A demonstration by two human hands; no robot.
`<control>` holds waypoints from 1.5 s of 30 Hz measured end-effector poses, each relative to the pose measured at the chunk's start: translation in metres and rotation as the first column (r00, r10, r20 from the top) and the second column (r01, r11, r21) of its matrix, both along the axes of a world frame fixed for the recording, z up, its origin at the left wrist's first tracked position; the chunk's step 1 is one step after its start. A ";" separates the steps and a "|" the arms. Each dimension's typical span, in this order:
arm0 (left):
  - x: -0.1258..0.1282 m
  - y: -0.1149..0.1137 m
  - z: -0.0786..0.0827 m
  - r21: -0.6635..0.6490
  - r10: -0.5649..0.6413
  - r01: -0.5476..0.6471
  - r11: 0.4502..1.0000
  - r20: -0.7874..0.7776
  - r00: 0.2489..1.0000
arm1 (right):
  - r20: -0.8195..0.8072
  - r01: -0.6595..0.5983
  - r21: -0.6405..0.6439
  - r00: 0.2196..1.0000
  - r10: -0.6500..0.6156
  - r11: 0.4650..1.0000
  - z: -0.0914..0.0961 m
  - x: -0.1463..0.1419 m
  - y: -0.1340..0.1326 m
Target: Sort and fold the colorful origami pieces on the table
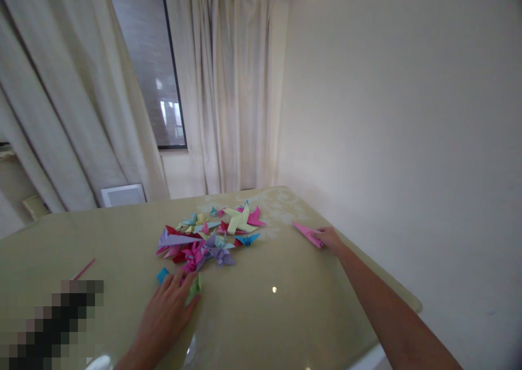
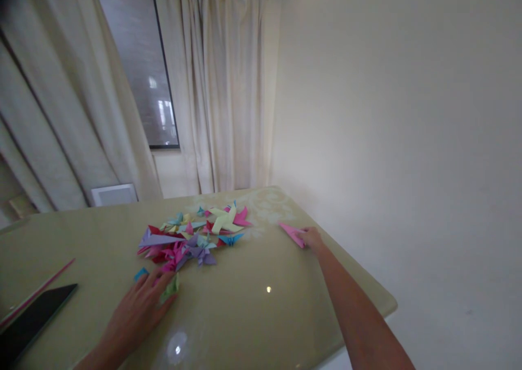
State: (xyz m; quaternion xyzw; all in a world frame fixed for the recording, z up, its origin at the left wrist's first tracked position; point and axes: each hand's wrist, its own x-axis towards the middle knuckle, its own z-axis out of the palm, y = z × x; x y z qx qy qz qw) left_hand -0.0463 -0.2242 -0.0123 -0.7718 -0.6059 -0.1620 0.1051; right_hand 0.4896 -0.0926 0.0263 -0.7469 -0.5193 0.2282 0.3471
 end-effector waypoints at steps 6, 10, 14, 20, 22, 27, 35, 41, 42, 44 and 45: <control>-0.001 0.006 -0.013 -0.038 -0.041 0.042 0.998 0.031 0.999 | 0.016 -0.255 0.060 0.967 0.254 0.965 0.020 -0.022 -0.017; 0.000 0.006 -0.015 -0.009 -0.061 0.062 0.998 0.049 0.997 | -0.035 -0.560 -0.047 0.829 0.559 0.827 0.034 -0.042 -0.056; 0.014 0.005 -0.002 -0.001 -0.088 0.089 0.996 0.155 0.984 | -0.024 -0.753 -0.196 0.644 0.764 0.628 0.033 -0.064 -0.099; 0.046 -0.002 0.022 0.017 -0.166 0.185 0.983 0.527 0.833 | 0.228 -0.714 -0.255 0.611 0.758 0.652 0.027 -0.088 -0.127; 0.054 -0.008 0.028 0.033 -0.219 0.251 0.967 0.609 0.762 | 0.323 -0.670 -0.195 0.645 0.692 0.716 0.032 -0.093 -0.132; 0.087 -0.028 0.045 0.007 -0.331 0.439 0.899 0.667 0.668 | 0.283 -0.654 0.013 0.728 0.624 0.757 0.050 -0.134 -0.146; 0.122 -0.010 0.038 -0.012 -0.336 0.471 0.882 0.684 0.647 | 0.060 -0.688 0.240 0.715 0.697 0.685 0.042 -0.184 -0.118; 0.079 0.047 0.017 0.115 -0.136 0.091 0.989 0.492 0.860 | 0.273 -0.305 0.150 0.927 0.257 0.940 0.023 -0.116 -0.071; 0.075 0.054 0.016 0.096 -0.109 0.073 0.993 0.460 0.881 | 0.298 -0.259 0.144 0.932 0.208 0.955 0.019 -0.106 -0.068; 0.072 0.064 0.019 0.014 -0.082 0.083 0.996 0.398 0.914 | 0.350 -0.193 0.125 0.926 0.139 0.973 0.012 -0.092 -0.068; 0.072 0.067 0.022 -0.028 -0.081 0.099 0.995 0.376 0.923 | 0.374 -0.173 0.115 0.920 0.119 0.978 0.009 -0.088 -0.070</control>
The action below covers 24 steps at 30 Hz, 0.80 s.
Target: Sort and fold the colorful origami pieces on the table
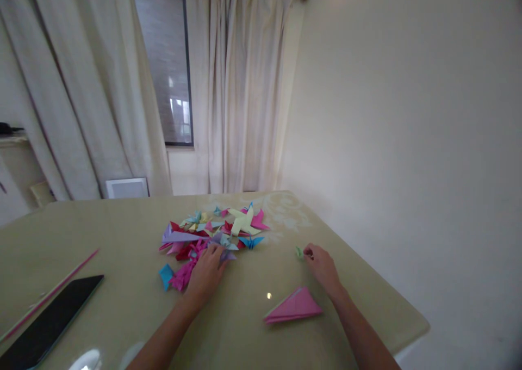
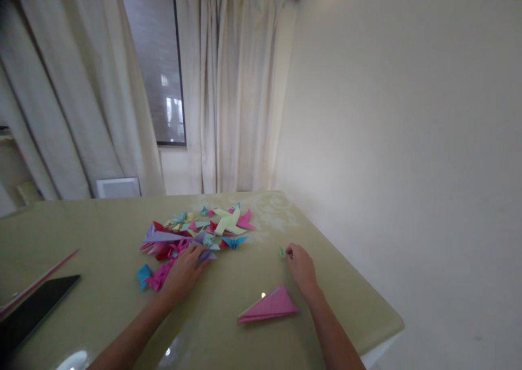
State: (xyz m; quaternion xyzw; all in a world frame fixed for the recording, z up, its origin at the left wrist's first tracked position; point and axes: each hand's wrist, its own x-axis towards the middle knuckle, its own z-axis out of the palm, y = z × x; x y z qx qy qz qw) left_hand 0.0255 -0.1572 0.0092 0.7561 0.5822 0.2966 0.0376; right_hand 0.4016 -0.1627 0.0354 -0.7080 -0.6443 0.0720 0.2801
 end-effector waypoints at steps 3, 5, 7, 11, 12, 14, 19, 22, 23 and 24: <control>-0.001 0.008 0.007 -0.063 -0.037 0.037 0.997 0.009 0.999 | 0.074 0.041 0.027 0.996 -0.043 0.999 -0.002 -0.002 -0.007; -0.004 0.013 0.012 -0.069 -0.021 0.029 0.997 0.103 0.994 | 0.122 0.022 0.090 0.992 -0.033 0.996 0.004 -0.014 -0.008; -0.008 0.017 0.018 -0.077 -0.004 0.021 0.997 0.220 0.976 | 0.163 -0.074 0.112 0.985 0.055 0.991 0.014 -0.034 -0.004; -0.013 0.019 0.034 -0.047 -0.058 0.080 0.996 0.363 0.930 | 0.197 -0.265 -0.009 0.945 0.261 0.964 0.029 -0.089 0.021; -0.013 0.018 0.039 -0.026 -0.071 0.088 0.996 0.382 0.922 | 0.202 -0.273 -0.023 0.941 0.272 0.962 0.030 -0.103 0.029; -0.012 0.012 0.045 0.008 -0.078 0.082 0.997 0.412 0.908 | 0.214 -0.275 -0.045 0.936 0.278 0.961 0.028 -0.127 0.045; -0.001 -0.005 0.034 -0.003 -0.083 0.096 0.995 0.479 0.874 | 0.246 -0.249 -0.115 0.931 0.270 0.962 0.018 -0.150 0.073; 0.009 -0.009 0.020 -0.070 -0.119 0.181 0.981 0.521 0.845 | 0.257 -0.216 -0.123 0.936 0.241 0.969 0.020 -0.132 0.082; 0.013 -0.008 0.017 -0.085 -0.138 0.214 0.973 0.526 0.839 | 0.261 -0.198 -0.118 0.939 0.223 0.973 0.023 -0.121 0.085; 0.019 -0.007 0.015 -0.093 -0.158 0.241 0.966 0.522 0.838 | 0.264 -0.178 -0.112 0.943 0.202 0.978 0.026 -0.109 0.087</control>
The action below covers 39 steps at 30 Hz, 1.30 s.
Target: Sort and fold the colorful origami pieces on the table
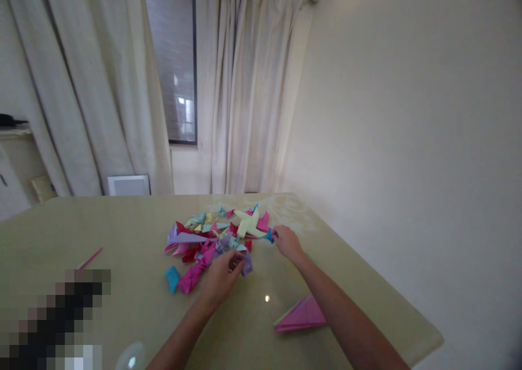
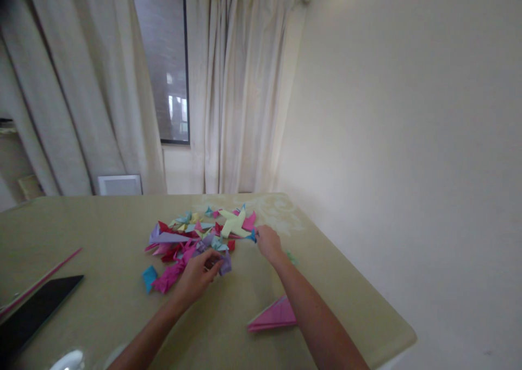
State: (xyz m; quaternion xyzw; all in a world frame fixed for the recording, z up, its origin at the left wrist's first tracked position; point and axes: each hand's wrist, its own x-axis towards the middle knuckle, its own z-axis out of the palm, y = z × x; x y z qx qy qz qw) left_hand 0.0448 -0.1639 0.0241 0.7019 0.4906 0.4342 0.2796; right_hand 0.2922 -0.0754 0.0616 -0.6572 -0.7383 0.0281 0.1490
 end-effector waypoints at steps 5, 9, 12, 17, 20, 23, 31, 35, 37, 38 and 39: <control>0.050 0.022 0.004 0.020 -0.091 0.092 0.996 -0.068 0.994 | 0.001 0.085 0.013 0.996 -0.085 0.996 0.012 0.058 0.009; 0.090 0.040 0.011 0.030 -0.124 0.128 0.991 -0.102 0.987 | -0.027 0.080 0.019 0.996 -0.079 0.997 0.014 0.082 0.006; 0.085 0.047 0.016 0.046 -0.080 0.091 0.995 -0.195 0.978 | -0.067 0.043 0.036 0.997 -0.040 0.998 0.015 0.093 -0.002; 0.022 0.053 0.025 0.112 0.114 -0.070 0.991 -0.452 0.885 | -0.088 0.034 0.110 0.996 -0.025 0.993 0.017 0.084 -0.017; -0.003 0.053 0.026 0.123 0.170 -0.121 0.985 -0.573 0.802 | -0.069 -0.086 0.111 0.993 0.094 0.990 0.011 0.046 -0.021; -0.010 0.054 0.028 0.133 0.197 -0.145 0.980 -0.635 0.747 | -0.034 -0.297 0.050 0.954 0.299 0.954 -0.001 -0.006 -0.021; -0.025 0.058 0.059 0.193 0.266 -0.186 0.964 -0.611 0.745 | 0.030 -0.419 0.032 0.908 0.418 0.907 -0.020 -0.073 -0.025; -0.028 0.058 0.075 0.205 0.245 -0.154 0.967 -0.560 0.791 | 0.003 -0.304 0.101 0.952 0.306 0.947 -0.012 -0.032 -0.050; -0.027 0.059 0.077 0.181 0.183 -0.099 0.978 -0.539 0.822 | -0.038 -0.218 0.157 0.973 0.227 0.963 -0.010 0.007 -0.064; -0.026 0.060 0.077 0.164 0.146 -0.067 0.984 -0.533 0.833 | -0.138 -0.144 0.228 0.974 0.178 0.963 -0.009 0.029 -0.070; -0.025 0.061 0.075 0.146 0.110 -0.038 0.989 -0.531 0.840 | -0.238 -0.057 0.290 0.963 0.130 0.955 -0.009 0.050 -0.074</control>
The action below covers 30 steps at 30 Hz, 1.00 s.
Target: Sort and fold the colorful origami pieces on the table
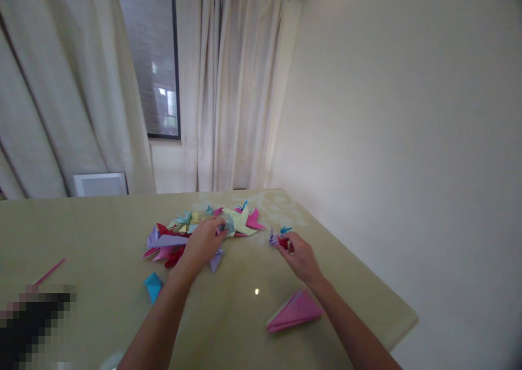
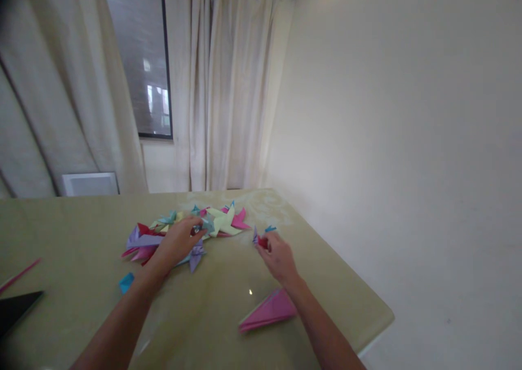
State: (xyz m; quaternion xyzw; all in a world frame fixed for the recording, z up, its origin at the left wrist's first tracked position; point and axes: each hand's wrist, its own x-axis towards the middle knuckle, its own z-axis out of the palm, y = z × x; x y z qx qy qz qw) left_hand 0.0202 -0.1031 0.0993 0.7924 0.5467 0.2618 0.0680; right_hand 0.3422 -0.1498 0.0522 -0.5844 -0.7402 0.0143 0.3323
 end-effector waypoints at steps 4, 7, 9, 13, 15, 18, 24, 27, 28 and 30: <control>0.006 0.002 -0.012 -0.073 -0.072 0.072 0.995 0.007 0.997 | -0.102 0.079 -0.055 0.991 -0.084 0.995 -0.006 0.056 -0.006; 0.008 0.001 -0.017 -0.114 -0.097 0.100 0.988 0.030 0.995 | -0.040 0.030 -0.139 0.999 -0.036 0.990 -0.015 0.058 -0.005; 0.006 0.000 -0.016 -0.125 -0.107 0.113 0.986 0.056 0.993 | -0.005 0.009 -0.177 1.000 -0.010 0.984 -0.020 0.051 -0.007; -0.001 -0.003 -0.002 -0.102 -0.136 0.149 0.984 0.126 0.983 | 0.053 -0.032 -0.253 0.997 0.047 0.967 -0.020 0.043 -0.023; -0.001 -0.007 0.006 -0.082 -0.156 0.170 0.982 0.147 0.977 | 0.072 -0.047 -0.276 0.995 0.069 0.960 -0.011 0.040 -0.034; 0.012 -0.017 0.014 -0.067 -0.216 0.230 0.971 0.171 0.961 | -0.026 -0.128 -0.210 0.992 0.125 0.969 0.010 0.023 -0.045; 0.051 -0.037 0.017 -0.079 -0.408 0.447 0.891 0.291 0.865 | -0.340 -0.358 0.034 0.874 0.348 0.933 0.038 -0.041 -0.031; 0.040 -0.029 0.013 -0.135 -0.330 0.373 0.918 0.264 0.906 | -0.320 -0.300 0.028 0.901 0.293 0.953 0.034 -0.054 -0.012; 0.030 -0.024 0.011 -0.157 -0.255 0.290 0.944 0.210 0.944 | -0.299 -0.250 0.007 0.924 0.240 0.968 0.032 -0.054 -0.005; 0.007 -0.013 0.004 -0.176 -0.079 0.090 0.980 0.069 0.994 | -0.260 -0.146 -0.041 0.957 0.130 0.988 0.024 -0.049 0.008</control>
